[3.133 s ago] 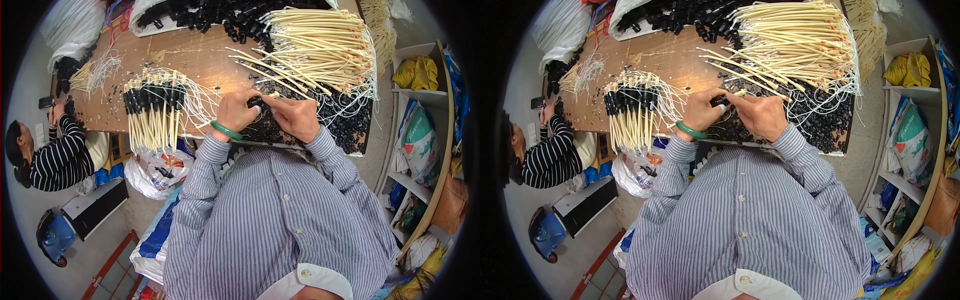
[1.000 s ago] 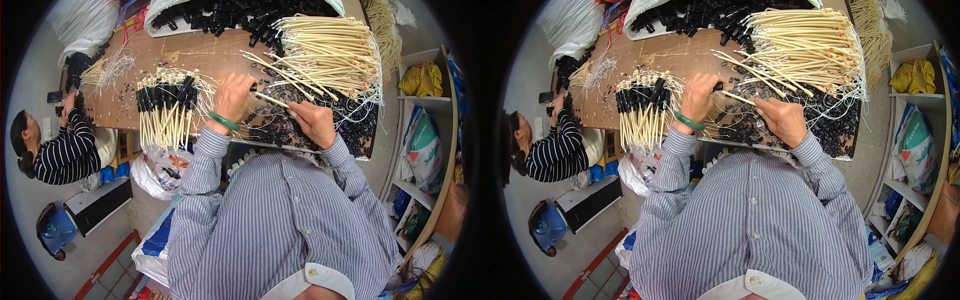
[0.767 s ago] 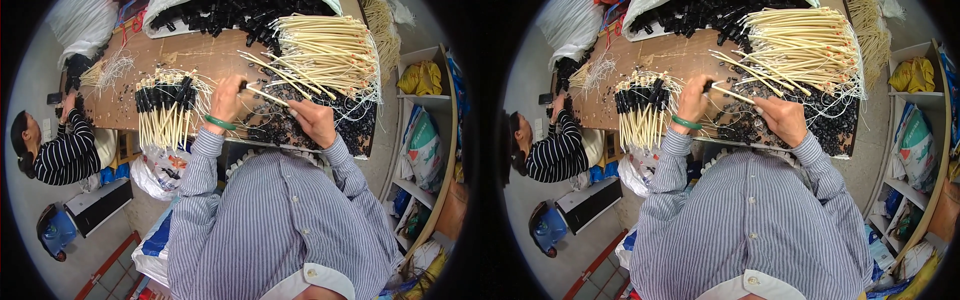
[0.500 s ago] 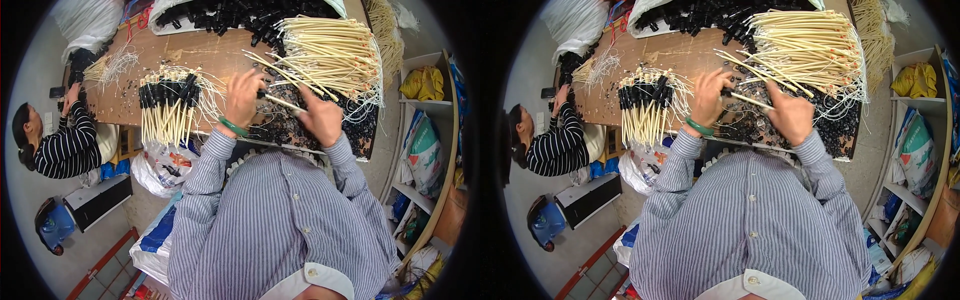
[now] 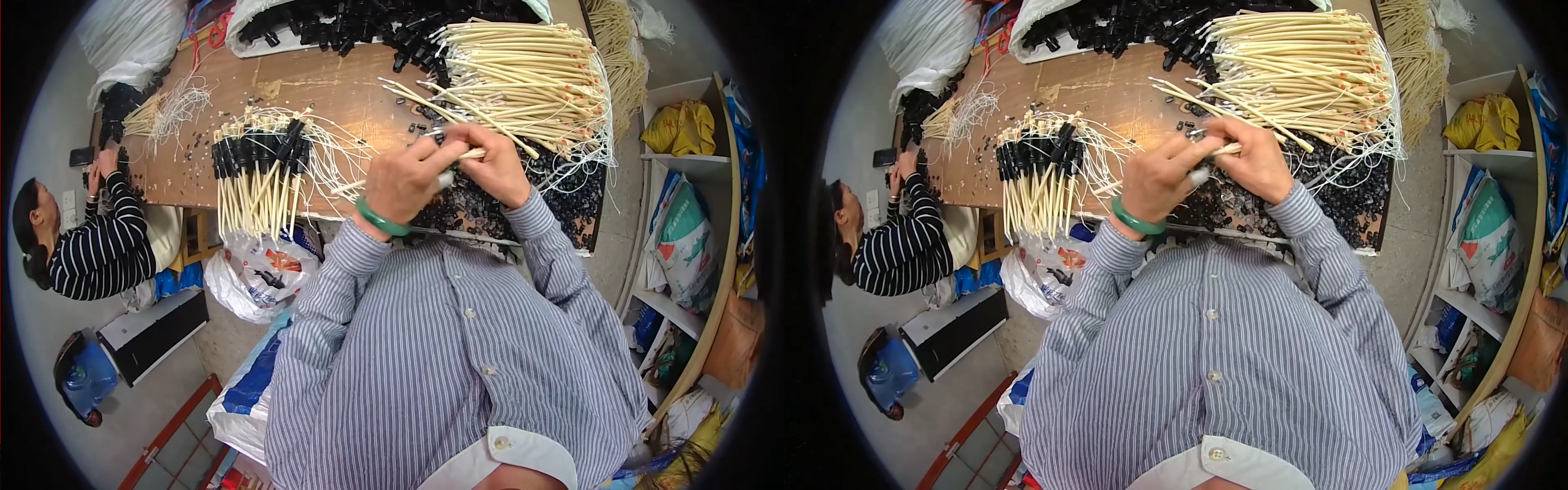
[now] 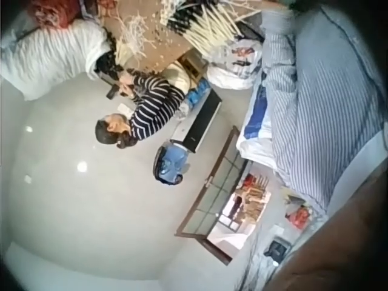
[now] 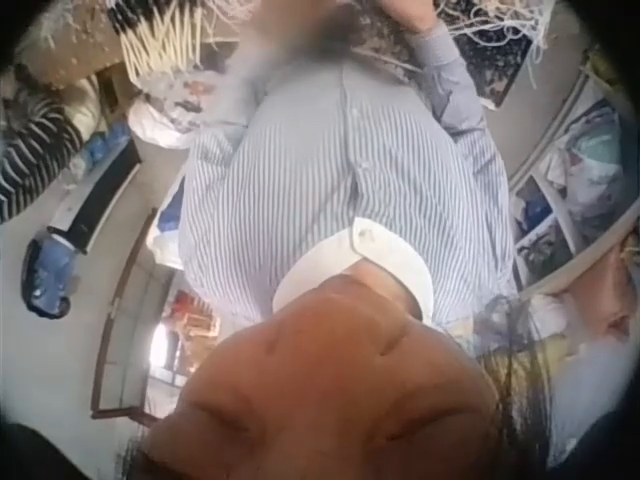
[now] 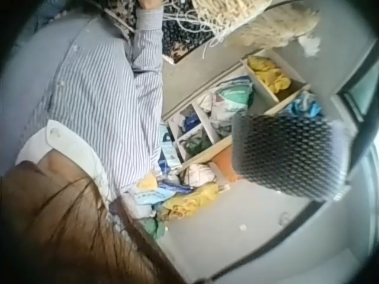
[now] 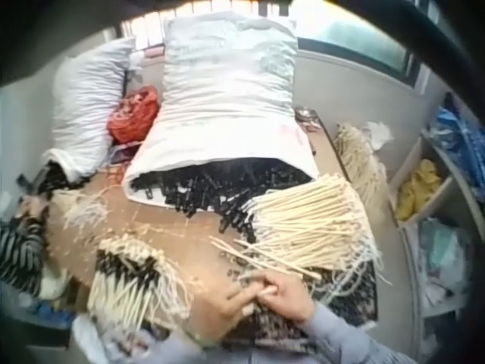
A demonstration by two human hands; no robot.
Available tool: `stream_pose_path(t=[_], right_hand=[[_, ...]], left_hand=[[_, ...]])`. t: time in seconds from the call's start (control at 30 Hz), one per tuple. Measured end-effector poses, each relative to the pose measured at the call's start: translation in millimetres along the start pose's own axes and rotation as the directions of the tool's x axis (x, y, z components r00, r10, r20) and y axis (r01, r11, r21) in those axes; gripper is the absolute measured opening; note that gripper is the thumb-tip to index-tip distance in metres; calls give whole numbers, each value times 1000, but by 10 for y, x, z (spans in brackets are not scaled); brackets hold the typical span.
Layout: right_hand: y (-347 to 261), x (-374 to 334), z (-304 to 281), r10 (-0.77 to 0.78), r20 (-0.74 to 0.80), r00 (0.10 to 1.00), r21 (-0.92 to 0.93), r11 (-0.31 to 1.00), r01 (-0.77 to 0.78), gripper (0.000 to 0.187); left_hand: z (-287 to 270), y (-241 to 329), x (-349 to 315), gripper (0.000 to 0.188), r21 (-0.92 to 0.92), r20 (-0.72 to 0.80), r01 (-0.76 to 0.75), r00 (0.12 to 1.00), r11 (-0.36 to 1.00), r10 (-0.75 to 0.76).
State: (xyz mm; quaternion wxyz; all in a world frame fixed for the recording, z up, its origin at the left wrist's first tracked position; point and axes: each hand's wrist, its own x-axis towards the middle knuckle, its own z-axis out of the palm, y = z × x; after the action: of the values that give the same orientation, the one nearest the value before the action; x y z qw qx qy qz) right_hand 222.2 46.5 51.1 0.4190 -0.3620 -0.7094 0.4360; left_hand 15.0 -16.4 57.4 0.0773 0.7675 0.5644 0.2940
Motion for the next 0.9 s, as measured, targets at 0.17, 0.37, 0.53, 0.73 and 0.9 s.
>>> stream_pose_path(t=[0.17,0.37,0.53,0.73,0.9], right_hand=[[47,25,-260,58,187,981,923,331,-195,22],[-104,-77,409,-179,276,944,-599,736,315,19],[10,-77,392,-50,221,974,-563,809,170,18],[-42,61,375,-77,70,995,-490,866,102,9],[34,71,367,-90,48,995,-499,861,102,6]], left_hand=[[57,-181,-123,20,-137,146,469,881,873,-450],[191,-68,28,25,-645,246,568,788,512,-564],[147,-40,49,31,-481,211,553,826,681,-522],[127,-188,32,41,-146,222,471,873,870,-435],[128,-121,91,45,-144,296,470,860,871,-415]])
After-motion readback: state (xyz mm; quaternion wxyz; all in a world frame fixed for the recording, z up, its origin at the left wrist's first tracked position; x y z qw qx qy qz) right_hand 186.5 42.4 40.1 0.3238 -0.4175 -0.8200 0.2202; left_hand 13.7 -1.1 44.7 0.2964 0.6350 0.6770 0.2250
